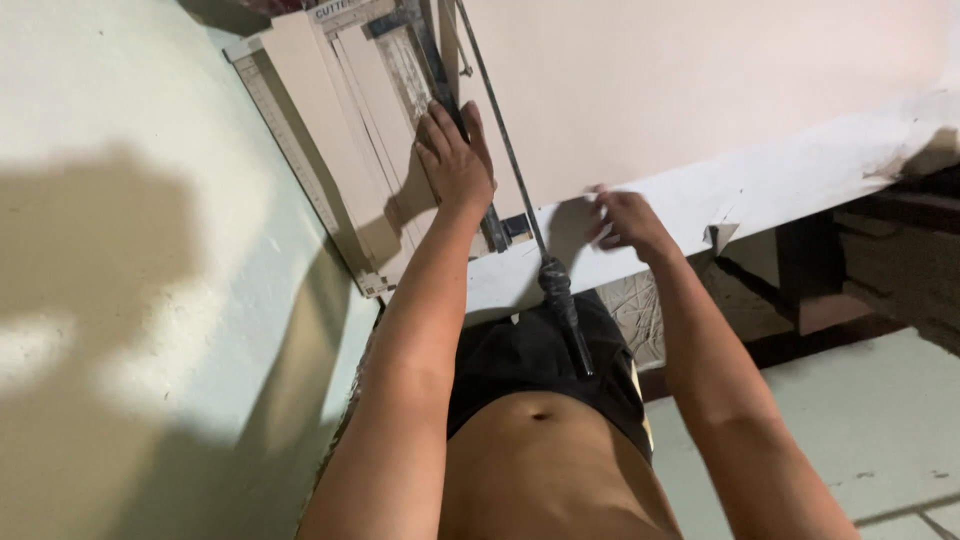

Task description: The person uses a manual paper cutter to trim large sheets of light-colored paper. They align the paper against the guide, pull down the cutting arm to slice the sheet, and then remove the cut piece.

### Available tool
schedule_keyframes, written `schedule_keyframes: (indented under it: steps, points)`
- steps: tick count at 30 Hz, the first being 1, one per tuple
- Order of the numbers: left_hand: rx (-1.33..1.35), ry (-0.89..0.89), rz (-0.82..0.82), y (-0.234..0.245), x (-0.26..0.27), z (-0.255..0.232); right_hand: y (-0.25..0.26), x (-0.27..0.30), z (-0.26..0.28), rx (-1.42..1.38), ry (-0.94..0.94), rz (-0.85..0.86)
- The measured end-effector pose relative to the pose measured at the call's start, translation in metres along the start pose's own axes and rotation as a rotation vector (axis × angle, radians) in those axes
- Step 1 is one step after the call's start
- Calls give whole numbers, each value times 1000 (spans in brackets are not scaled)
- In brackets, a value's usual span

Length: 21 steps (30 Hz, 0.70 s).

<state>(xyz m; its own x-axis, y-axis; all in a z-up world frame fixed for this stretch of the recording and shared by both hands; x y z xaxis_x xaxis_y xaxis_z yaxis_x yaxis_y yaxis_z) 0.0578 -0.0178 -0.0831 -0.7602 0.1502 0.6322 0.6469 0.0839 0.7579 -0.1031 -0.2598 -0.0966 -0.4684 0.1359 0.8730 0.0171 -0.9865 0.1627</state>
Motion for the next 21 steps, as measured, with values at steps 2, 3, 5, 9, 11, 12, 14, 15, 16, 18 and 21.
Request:
schedule_keyframes:
  steps: [2,3,5,9,11,12,14,15,16,18,21]
  points:
    - [22,-2,13,-8,1,3,-19,48,37,348,52,12]
    - [50,-1,14,-8,-5,3,-29,67,64,702,112,22]
    - [40,4,24,14,3,-5,-57,165,141,760,150,24]
    - [-23,25,52,16,7,-3,-112,190,95,1000,261,5]
    - [6,22,53,11,2,-1,-127,113,16,1092,342,-95]
    - [36,19,59,7,0,-1,-129,84,-21,1184,416,-194]
    - [43,18,44,10,2,1,-126,85,-15,1077,418,-154]
    - [54,11,20,13,1,1,-124,84,-11,974,421,-124]
    - [54,11,20,13,9,-1,-117,111,8,974,421,-125]
    - [48,-21,-69,28,16,-5,-102,153,42,688,330,-28]
    - [264,-30,51,-2,23,-15,-72,222,119,540,178,64]
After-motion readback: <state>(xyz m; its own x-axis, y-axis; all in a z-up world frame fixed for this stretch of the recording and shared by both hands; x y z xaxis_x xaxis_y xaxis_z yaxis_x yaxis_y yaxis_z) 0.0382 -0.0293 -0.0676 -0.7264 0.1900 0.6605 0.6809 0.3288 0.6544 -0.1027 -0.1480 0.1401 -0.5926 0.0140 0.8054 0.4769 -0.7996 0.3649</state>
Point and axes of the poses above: each hand's wrist, its own x-axis away from the middle knuckle, its own y-axis out of the back of the hand, z = x × y, the point moved 10 cm from there along -x, towards the middle knuckle, and after that the axes turned 2 degrees about y, right-handed, at the moved point
